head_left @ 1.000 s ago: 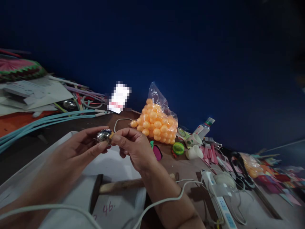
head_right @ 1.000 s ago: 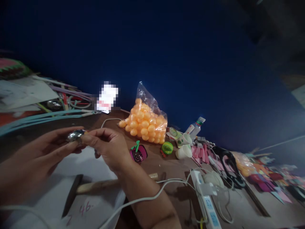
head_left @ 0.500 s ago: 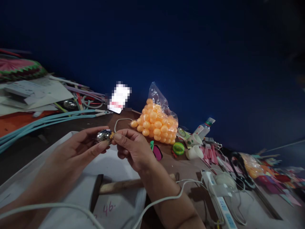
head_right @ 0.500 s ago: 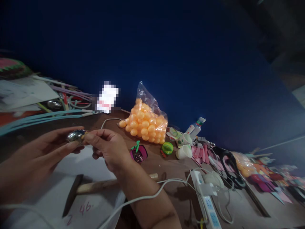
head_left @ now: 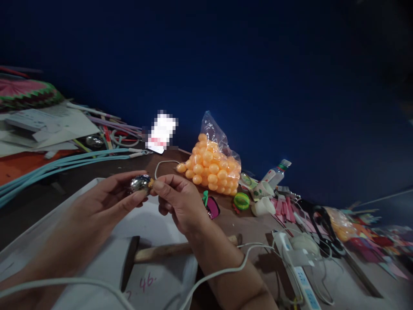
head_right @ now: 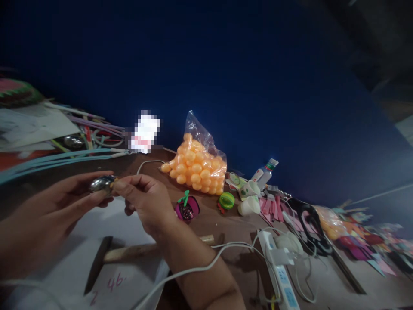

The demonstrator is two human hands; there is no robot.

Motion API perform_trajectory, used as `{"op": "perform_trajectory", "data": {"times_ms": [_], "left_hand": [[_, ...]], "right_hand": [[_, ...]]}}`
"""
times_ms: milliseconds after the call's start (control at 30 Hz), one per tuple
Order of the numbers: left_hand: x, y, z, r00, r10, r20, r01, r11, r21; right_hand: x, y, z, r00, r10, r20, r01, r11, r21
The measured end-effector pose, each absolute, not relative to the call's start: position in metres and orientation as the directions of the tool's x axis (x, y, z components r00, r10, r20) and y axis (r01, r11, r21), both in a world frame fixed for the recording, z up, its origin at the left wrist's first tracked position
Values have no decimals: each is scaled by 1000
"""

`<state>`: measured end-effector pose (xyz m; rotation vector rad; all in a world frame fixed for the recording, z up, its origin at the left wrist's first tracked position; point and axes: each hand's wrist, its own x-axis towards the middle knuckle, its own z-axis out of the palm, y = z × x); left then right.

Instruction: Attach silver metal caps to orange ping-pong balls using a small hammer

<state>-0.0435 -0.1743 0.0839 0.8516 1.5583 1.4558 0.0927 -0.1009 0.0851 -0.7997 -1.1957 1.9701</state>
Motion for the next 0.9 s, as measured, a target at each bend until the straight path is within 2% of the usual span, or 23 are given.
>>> {"op": "perform_trajectory", "data": {"times_ms": [133,367,900], "left_hand": [[-48,-176,80,-378,922,-90,-1,97,995],[-45,-176,82,-407,906,-118,-60,103,993],[-46,-178,78,-428,897,-106,-35,100,994]], "right_hand": [[92,-101,84,-567,810,-151,-247,-343,-906],[92,-101,83,-570,809,-145,-244,-335,-910],[92,-102,84,-577,807,-123,-244,-314,-917]]}}
